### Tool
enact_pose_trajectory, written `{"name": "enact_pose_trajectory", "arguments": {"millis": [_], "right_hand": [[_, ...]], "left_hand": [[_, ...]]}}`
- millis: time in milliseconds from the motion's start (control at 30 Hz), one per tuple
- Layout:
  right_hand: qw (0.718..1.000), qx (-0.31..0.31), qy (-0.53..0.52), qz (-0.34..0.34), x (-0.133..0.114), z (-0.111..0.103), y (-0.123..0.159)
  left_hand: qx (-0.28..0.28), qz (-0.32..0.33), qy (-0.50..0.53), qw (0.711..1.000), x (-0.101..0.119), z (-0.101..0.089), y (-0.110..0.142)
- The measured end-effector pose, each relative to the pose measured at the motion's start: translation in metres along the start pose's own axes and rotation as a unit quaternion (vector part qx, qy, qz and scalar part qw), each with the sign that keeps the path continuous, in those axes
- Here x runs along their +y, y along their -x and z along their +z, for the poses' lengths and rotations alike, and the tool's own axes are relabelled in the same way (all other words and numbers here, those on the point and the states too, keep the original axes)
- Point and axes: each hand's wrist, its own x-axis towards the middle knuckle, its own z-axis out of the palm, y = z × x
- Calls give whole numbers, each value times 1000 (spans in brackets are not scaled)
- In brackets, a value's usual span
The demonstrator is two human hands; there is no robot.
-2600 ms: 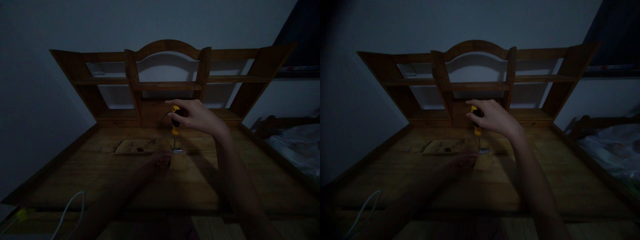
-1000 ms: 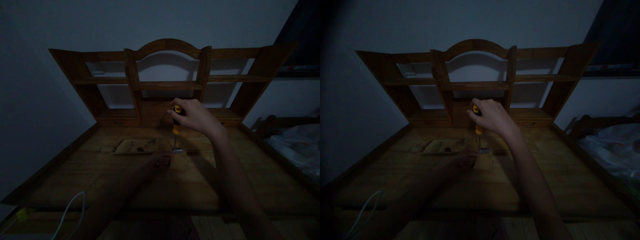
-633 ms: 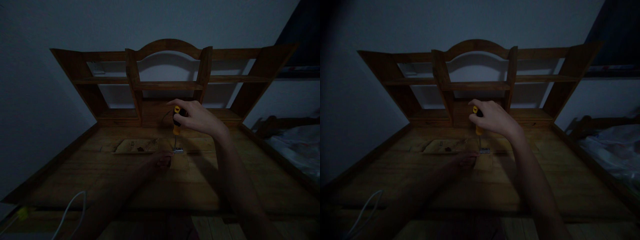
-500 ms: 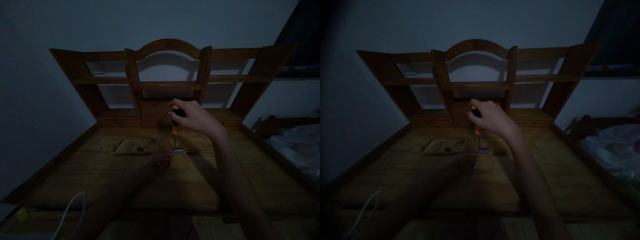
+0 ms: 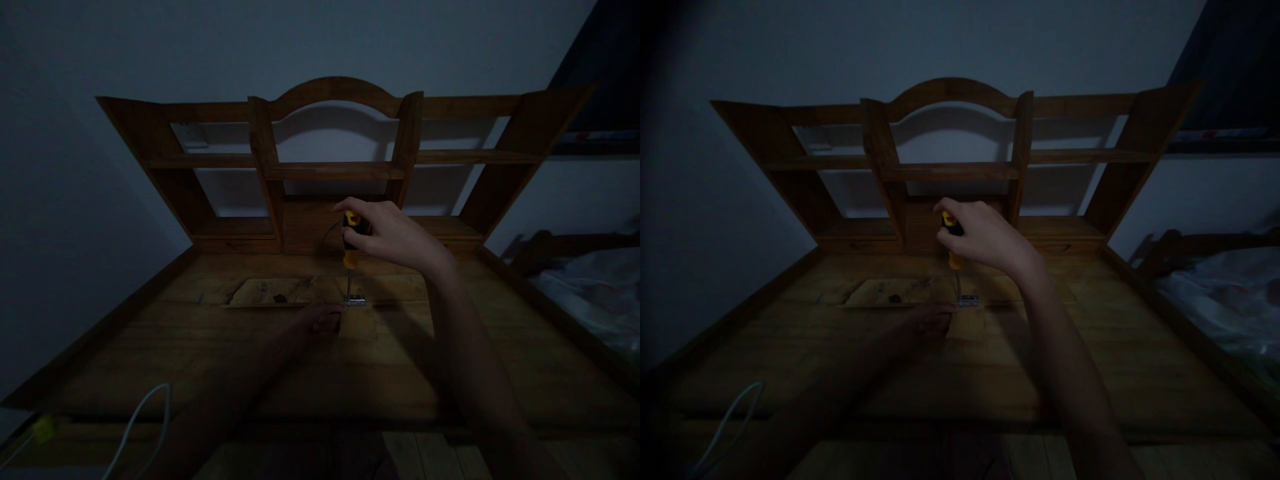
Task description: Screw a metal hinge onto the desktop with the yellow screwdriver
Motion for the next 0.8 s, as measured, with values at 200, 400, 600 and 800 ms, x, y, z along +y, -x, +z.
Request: {"name": "enact_pose_trajectory", "arguments": {"millis": [200, 400, 600, 800], "right_hand": [[1000, 9, -3, -4, 0, 7, -1], [1000, -10, 2, 19, -1, 3, 0], [1000, -12, 3, 8, 0, -1, 1], [1000, -4, 14, 17, 4, 3, 2]], "left_hand": [[-9, 6, -6, 1000, 4, 9, 4], [47, -4, -18, 999, 8, 22, 10], [43, -26, -17, 999, 10, 24, 9], [53, -11, -27, 998, 9, 22, 9]]}}
